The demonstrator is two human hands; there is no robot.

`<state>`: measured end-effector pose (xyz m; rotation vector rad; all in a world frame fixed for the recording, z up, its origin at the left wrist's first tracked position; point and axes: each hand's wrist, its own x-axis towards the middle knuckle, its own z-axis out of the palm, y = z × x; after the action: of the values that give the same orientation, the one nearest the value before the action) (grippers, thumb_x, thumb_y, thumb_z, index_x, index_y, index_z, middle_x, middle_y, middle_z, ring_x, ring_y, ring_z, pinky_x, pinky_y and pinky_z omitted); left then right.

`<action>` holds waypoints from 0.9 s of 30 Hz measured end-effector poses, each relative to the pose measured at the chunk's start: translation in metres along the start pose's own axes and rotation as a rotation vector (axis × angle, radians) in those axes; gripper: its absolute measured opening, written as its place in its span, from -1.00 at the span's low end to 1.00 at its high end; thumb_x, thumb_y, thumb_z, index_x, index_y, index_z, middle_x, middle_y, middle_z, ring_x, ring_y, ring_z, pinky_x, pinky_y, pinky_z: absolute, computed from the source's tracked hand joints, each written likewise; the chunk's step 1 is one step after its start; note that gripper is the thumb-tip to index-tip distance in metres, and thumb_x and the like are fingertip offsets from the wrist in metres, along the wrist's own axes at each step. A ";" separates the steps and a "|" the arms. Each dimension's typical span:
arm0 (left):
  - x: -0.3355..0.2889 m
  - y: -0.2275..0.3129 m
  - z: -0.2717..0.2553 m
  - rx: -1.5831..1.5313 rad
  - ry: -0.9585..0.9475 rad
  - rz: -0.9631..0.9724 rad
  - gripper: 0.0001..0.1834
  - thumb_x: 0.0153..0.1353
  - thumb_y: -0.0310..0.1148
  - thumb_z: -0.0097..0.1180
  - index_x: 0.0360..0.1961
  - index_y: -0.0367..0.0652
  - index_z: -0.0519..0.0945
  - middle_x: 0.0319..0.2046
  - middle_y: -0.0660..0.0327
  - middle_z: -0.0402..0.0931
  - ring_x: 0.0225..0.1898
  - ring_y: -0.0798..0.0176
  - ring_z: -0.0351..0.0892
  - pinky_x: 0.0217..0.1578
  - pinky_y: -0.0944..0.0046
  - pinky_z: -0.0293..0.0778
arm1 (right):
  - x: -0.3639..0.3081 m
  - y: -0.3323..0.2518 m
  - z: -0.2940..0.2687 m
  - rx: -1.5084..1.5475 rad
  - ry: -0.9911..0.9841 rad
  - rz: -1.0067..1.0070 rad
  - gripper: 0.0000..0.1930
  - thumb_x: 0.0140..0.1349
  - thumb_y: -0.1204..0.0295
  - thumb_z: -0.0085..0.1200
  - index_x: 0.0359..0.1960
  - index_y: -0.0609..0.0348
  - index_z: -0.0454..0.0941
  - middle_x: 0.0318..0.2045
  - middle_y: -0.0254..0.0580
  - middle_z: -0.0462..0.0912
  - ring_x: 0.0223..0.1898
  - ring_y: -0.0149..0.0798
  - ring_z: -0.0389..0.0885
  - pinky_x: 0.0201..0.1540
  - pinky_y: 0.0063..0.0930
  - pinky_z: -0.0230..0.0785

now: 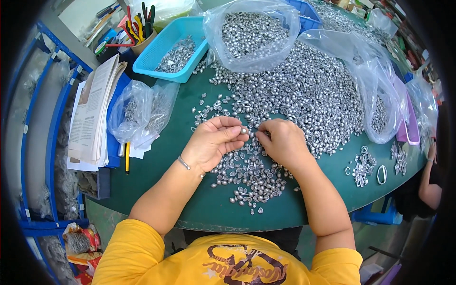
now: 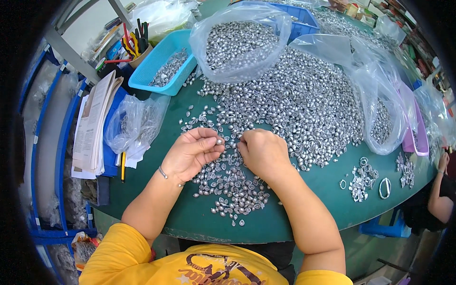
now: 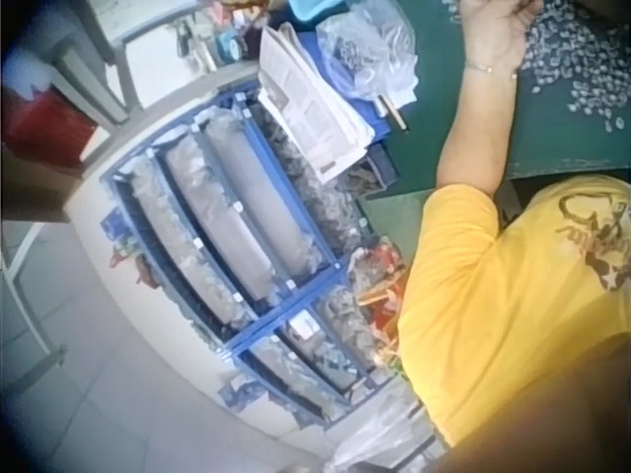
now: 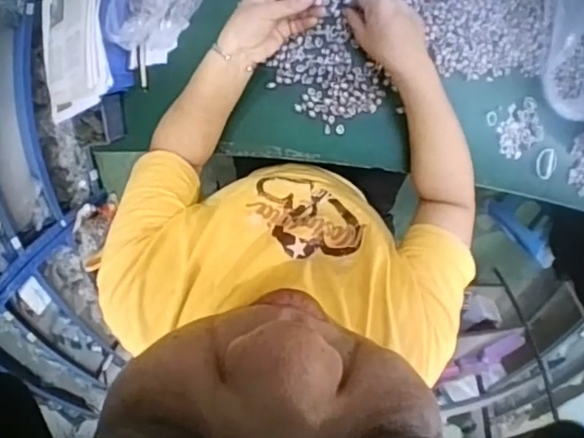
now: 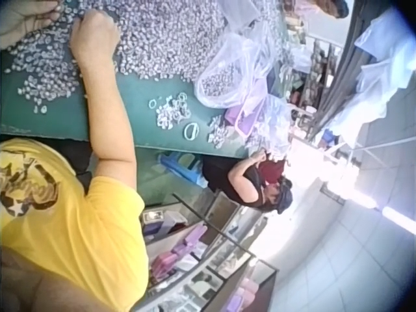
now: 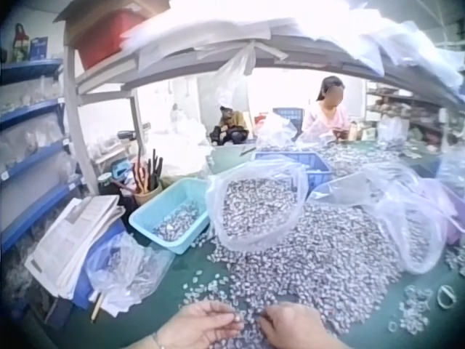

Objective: The person sorts small metal components on a work surface by picking them up and placing them into different bags and containers.

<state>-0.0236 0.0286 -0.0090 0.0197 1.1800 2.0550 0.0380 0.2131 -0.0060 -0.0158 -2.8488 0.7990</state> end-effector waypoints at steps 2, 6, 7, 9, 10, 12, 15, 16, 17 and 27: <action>-0.001 0.000 0.000 -0.003 0.003 0.007 -0.86 0.17 -0.53 0.06 -0.22 -0.27 0.51 -0.32 0.12 0.56 -0.25 0.20 0.60 -0.23 0.31 0.57 | 0.001 0.000 -0.002 0.113 -0.050 0.081 -0.85 0.04 0.36 0.09 -0.47 0.17 0.60 -0.49 -0.08 0.61 -0.43 -0.01 0.58 -0.35 -0.24 0.43; -0.001 0.002 -0.001 -0.113 -0.037 0.000 -0.85 0.17 -0.56 0.04 -0.21 -0.28 0.50 -0.35 0.15 0.54 -0.28 0.20 0.60 -0.25 0.31 0.57 | 0.004 0.013 -0.022 1.120 -0.023 0.396 -0.89 0.14 0.45 0.08 -0.40 0.24 0.57 -0.64 -0.41 0.48 -0.65 -0.57 0.32 -0.63 -0.66 0.12; -0.001 0.003 -0.003 -0.112 -0.037 0.002 -0.85 0.17 -0.56 0.04 -0.21 -0.28 0.50 -0.35 0.15 0.54 -0.28 0.20 0.60 -0.25 0.31 0.57 | 0.003 0.026 -0.023 1.508 -0.017 0.285 -0.91 0.18 0.45 0.07 -0.37 0.20 0.53 -0.64 -0.51 0.39 -0.67 -0.64 0.18 -0.66 -0.73 -0.06; 0.002 0.004 -0.006 -0.225 -0.086 -0.002 -0.84 0.17 -0.57 0.01 -0.20 -0.30 0.48 -0.34 0.14 0.54 -0.30 0.22 0.59 -0.26 0.32 0.57 | 0.002 0.033 -0.030 1.558 0.030 0.306 -0.90 0.19 0.44 0.06 -0.41 0.20 0.50 -0.61 -0.48 0.39 -0.66 -0.62 0.18 -0.65 -0.70 -0.03; 0.001 0.004 -0.004 -0.223 -0.087 -0.007 -0.84 0.17 -0.57 0.01 -0.20 -0.30 0.48 -0.34 0.14 0.54 -0.30 0.22 0.59 -0.26 0.32 0.57 | 0.001 0.036 -0.032 1.499 0.016 0.323 -0.89 0.19 0.43 0.07 -0.40 0.21 0.51 -0.59 -0.47 0.41 -0.63 -0.62 0.22 -0.62 -0.70 0.03; 0.000 0.005 -0.002 -0.220 -0.045 0.033 -0.84 0.16 -0.57 -0.03 -0.21 -0.33 0.48 -0.34 0.13 0.53 -0.30 0.23 0.58 -0.27 0.31 0.56 | 0.001 0.030 -0.024 0.986 0.039 0.373 -0.87 0.17 0.41 0.09 -0.37 0.23 0.53 -0.55 -0.45 0.47 -0.54 -0.60 0.31 -0.51 -0.68 0.16; 0.000 0.003 0.000 -0.236 0.049 0.048 -0.84 0.13 -0.54 -0.04 -0.26 -0.33 0.49 -0.40 0.15 0.48 -0.34 0.24 0.54 -0.32 0.34 0.53 | 0.003 0.030 -0.020 0.783 0.082 0.326 -0.84 0.15 0.40 0.10 -0.38 0.27 0.55 -0.54 -0.44 0.51 -0.48 -0.57 0.36 -0.44 -0.64 0.24; 0.000 0.003 0.002 -0.248 0.068 0.052 -0.85 0.13 -0.53 -0.05 -0.27 -0.33 0.48 -0.42 0.16 0.46 -0.39 0.27 0.51 -0.38 0.37 0.51 | 0.004 0.033 -0.019 0.743 0.139 0.294 -0.84 0.14 0.41 0.11 -0.39 0.29 0.55 -0.55 -0.44 0.51 -0.50 -0.57 0.36 -0.45 -0.63 0.24; 0.000 0.003 0.003 -0.251 0.067 0.047 -0.85 0.13 -0.53 -0.05 -0.27 -0.33 0.48 -0.42 0.16 0.46 -0.39 0.27 0.51 -0.38 0.37 0.51 | 0.003 0.035 -0.022 0.691 0.137 0.294 -0.84 0.13 0.43 0.11 -0.40 0.31 0.55 -0.59 -0.39 0.50 -0.54 -0.56 0.36 -0.49 -0.61 0.24; 0.019 0.004 0.017 1.045 0.170 0.532 -0.90 0.02 -0.53 0.18 -0.38 -0.26 0.61 -0.55 0.40 0.42 -0.50 0.54 0.39 -0.47 0.54 0.30 | 0.000 0.018 -0.006 0.032 0.038 -0.032 -0.89 0.06 0.41 0.10 -0.43 0.12 0.62 -0.45 -0.16 0.57 -0.35 -0.04 0.57 -0.28 -0.21 0.41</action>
<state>-0.0335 0.0513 -0.0023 0.7309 2.4264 1.6080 0.0388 0.2322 -0.0102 0.0195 -2.7933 0.8286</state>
